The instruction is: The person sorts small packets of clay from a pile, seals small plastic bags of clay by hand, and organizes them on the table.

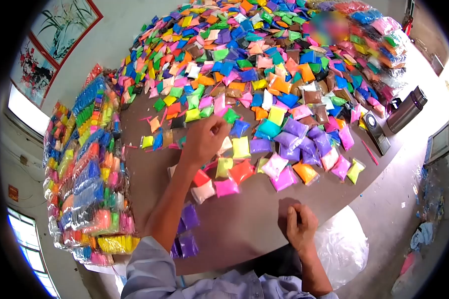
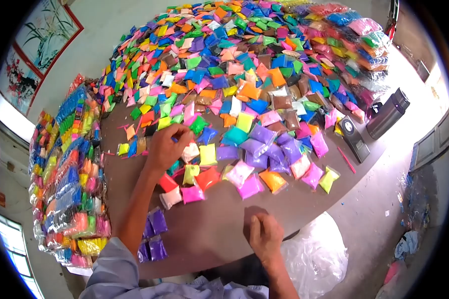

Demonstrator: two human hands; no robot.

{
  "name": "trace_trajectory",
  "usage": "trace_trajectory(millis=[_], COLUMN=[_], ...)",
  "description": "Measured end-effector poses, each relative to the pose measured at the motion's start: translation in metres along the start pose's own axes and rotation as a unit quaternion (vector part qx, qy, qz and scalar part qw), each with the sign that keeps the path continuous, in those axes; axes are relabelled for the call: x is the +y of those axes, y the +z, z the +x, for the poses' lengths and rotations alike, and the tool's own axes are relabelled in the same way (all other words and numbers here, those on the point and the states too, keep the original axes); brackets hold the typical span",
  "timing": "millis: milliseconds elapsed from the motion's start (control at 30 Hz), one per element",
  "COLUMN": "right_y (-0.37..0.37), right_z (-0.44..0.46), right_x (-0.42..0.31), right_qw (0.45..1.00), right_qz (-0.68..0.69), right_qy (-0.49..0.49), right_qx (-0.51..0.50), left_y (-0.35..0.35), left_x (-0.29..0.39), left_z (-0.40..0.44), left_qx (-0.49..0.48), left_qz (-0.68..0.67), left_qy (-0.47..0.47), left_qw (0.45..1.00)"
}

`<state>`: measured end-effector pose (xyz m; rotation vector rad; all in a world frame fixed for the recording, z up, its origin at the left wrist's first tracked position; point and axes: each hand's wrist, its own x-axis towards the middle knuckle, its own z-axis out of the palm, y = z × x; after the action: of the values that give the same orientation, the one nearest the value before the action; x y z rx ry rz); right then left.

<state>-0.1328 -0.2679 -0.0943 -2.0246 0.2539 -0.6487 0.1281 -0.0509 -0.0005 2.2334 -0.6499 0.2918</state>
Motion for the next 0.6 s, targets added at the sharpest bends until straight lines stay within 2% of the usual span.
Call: trace_trajectory(millis=[33,133,167,233,267,333,433,467,500,533,567,600], right_y=[0.001,-0.002,-0.003,-0.004,-0.004,-0.003,-0.002,-0.002,0.000,0.002,0.003,0.002], right_z=[0.000,0.002,0.003,0.006,0.007,0.004,0.000,-0.001,-0.002,-0.003,-0.004,-0.005], right_x=[0.001,-0.002,-0.002,-0.001,-0.002,0.005,0.007,0.009,0.012,0.017,0.020,0.021], right_qw=[1.000,1.000,1.000,1.000,1.000,1.000,1.000,1.000,1.000,0.999,0.999,1.000], right_qz=[-0.002,0.001,0.003,0.002,0.008,0.008,-0.018,-0.015,-0.012,0.044,0.044,0.026], right_qy=[-0.002,-0.002,0.000,-0.008,-0.003,-0.011,-0.012,-0.016,-0.020,0.003,0.003,-0.006], right_qx=[0.003,-0.010,-0.011,-0.024,-0.018,-0.017,-0.012,-0.007,-0.002,0.016,0.016,0.011], left_y=[0.007,0.031,0.040,0.057,0.061,0.070,0.089,0.090,0.092,0.096,0.099,0.106], left_x=[-0.009,-0.034,-0.050,-0.083,-0.093,-0.111,-0.130,-0.119,-0.111,-0.108,-0.107,-0.127], left_z=[0.020,0.080,0.099,0.133,0.146,0.168,0.202,0.209,0.215,0.223,0.231,0.244], left_qx=[-0.017,0.025,0.024,-0.030,-0.032,0.028,0.051,0.019,0.020,0.010,0.001,-0.043], left_qz=[0.034,0.105,0.107,0.023,0.024,0.219,0.248,0.279,0.279,0.290,0.299,0.274], left_qy=[-0.007,0.088,0.087,-0.084,-0.085,0.062,0.106,0.047,0.046,0.011,-0.023,-0.051], left_qw=[0.999,0.990,0.990,0.996,0.996,0.973,0.961,0.959,0.959,0.957,0.954,0.959])
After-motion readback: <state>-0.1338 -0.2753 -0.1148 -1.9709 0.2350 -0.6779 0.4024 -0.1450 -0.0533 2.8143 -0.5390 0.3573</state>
